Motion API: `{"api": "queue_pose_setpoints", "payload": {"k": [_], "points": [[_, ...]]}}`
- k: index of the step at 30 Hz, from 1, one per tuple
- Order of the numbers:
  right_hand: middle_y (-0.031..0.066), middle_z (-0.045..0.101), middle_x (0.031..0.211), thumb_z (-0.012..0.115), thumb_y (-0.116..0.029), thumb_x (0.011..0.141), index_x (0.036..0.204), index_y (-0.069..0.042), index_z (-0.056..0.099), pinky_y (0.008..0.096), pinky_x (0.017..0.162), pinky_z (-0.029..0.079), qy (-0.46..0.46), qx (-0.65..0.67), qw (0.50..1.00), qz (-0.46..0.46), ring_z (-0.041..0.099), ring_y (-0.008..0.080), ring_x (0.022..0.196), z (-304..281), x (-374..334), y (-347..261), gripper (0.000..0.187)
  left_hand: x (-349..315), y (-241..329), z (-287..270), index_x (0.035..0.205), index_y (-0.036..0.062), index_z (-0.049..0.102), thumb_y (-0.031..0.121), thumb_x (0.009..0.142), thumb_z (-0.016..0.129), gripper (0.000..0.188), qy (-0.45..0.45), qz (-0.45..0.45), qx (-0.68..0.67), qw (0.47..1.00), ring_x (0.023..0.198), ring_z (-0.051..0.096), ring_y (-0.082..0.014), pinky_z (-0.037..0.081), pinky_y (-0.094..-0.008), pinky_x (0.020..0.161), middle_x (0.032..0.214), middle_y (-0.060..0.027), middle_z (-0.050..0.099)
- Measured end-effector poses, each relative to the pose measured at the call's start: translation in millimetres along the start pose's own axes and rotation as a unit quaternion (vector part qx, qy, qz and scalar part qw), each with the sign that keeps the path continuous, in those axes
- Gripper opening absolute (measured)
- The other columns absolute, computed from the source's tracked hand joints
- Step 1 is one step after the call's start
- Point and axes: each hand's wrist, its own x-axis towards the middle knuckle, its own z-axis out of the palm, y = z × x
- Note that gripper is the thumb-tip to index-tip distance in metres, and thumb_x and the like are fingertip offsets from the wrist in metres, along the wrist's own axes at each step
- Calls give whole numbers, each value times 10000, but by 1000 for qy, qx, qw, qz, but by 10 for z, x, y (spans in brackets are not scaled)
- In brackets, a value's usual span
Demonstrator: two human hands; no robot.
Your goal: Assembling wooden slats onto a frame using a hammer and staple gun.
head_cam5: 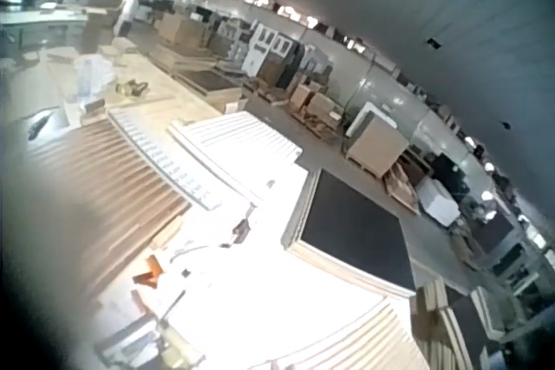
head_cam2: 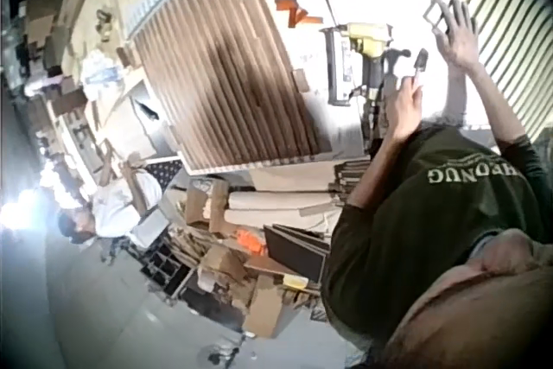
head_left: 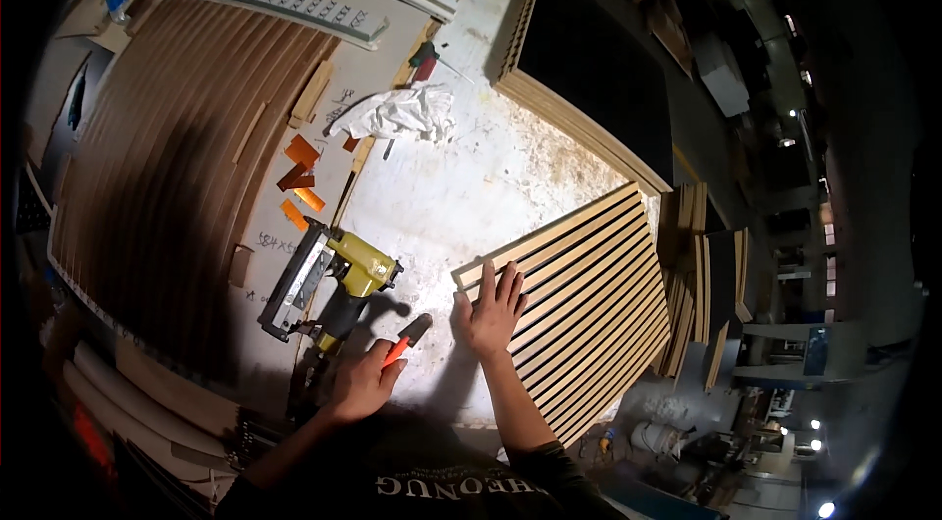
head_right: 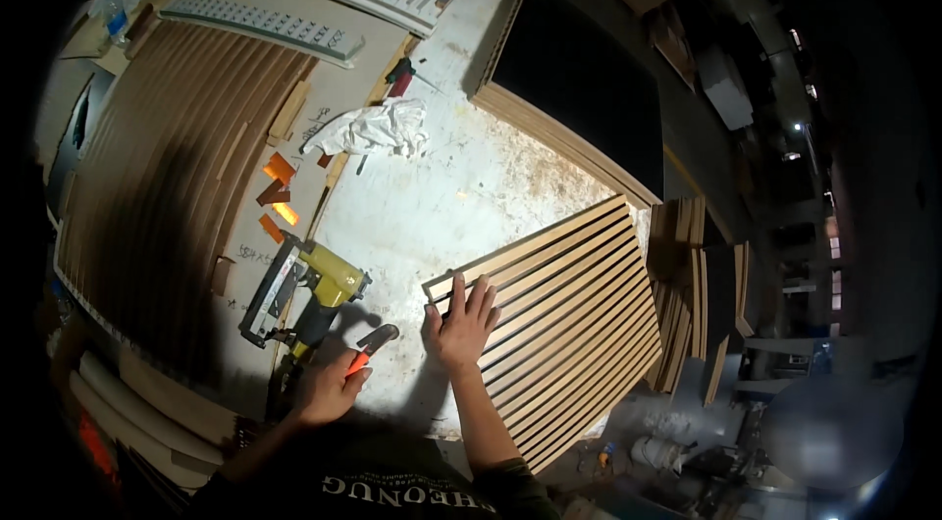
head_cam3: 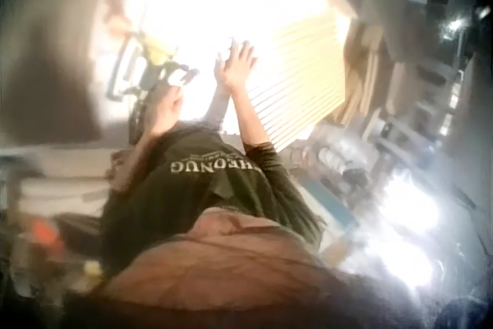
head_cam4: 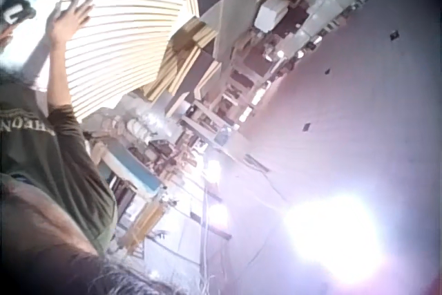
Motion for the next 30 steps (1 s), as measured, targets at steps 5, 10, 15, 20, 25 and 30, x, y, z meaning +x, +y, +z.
{"api": "queue_pose_setpoints", "payload": {"k": [5, 10, 15, 20, 25, 30], "points": [[241, 202, 1429, 493, -480, 832, 1369, -137, 320, 596, 1016, 171, -32, -5, 999, -23, 186, 461, 1302, -26, -217, 47, 661, 94, 13, -165, 936, 76, 507, 303, 861, 541, 241, -69, 5, 40, 997, 617, 591, -350, 451, -423, 543, 676, -152, 597], [239, 238, 1419, 572, -464, 773, 1320, -143, 416, 572, 1028, 154, -63, 1, 996, -61, 204, 441, 1306, -38, -712, 297, 652, 120, -65, -159, 930, 55, 499, 303, 856, 541, 262, -97, 6, -24, 995, 607, 587, -350, 447, -425, 537, 671, -161, 593], [271, 275, 1389, 523, -524, 781, 1316, -158, 427, 575, 1038, 123, -101, 11, 988, -112, 219, 455, 1298, -8, -1236, 693, 655, 273, 10, -298, 934, 43, 495, 274, 854, 551, 250, -148, -35, -53, 987, 615, 581, -359, 439, -427, 530, 677, -173, 582], [245, 294, 1388, 536, -516, 773, 1315, -184, 421, 583, 1025, 156, -112, 14, 987, -112, 246, 444, 1289, -18, -1453, 810, 646, 394, 93, -299, 836, 33, 454, 197, 842, 578, 206, -117, 22, -64, 991, 562, 569, -346, 408, -391, 484, 601, -150, 538], [190, 299, 1407, 555, -532, 755, 1305, -199, 439, 576, 1030, 151, -149, 30, 983, -103, 252, 409, 1300, -105, -1718, 933, 653, 464, 286, -277, 946, 48, 488, 236, 866, 553, 214, -192, 54, -18, 980, 611, 560, -367, 423, -412, 523, 674, -163, 552], [172, 286, 1421, 521, -619, 749, 1336, -153, 401, 587, 1034, 128, -128, 88, 987, -43, 229, 378, 1323, -212, -1836, 784, 759, 394, 363, 2, 921, 39, 499, 232, 859, 562, 213, -202, 82, 10, 976, 615, 581, -323, 431, -366, 544, 661, -136, 569]]}}
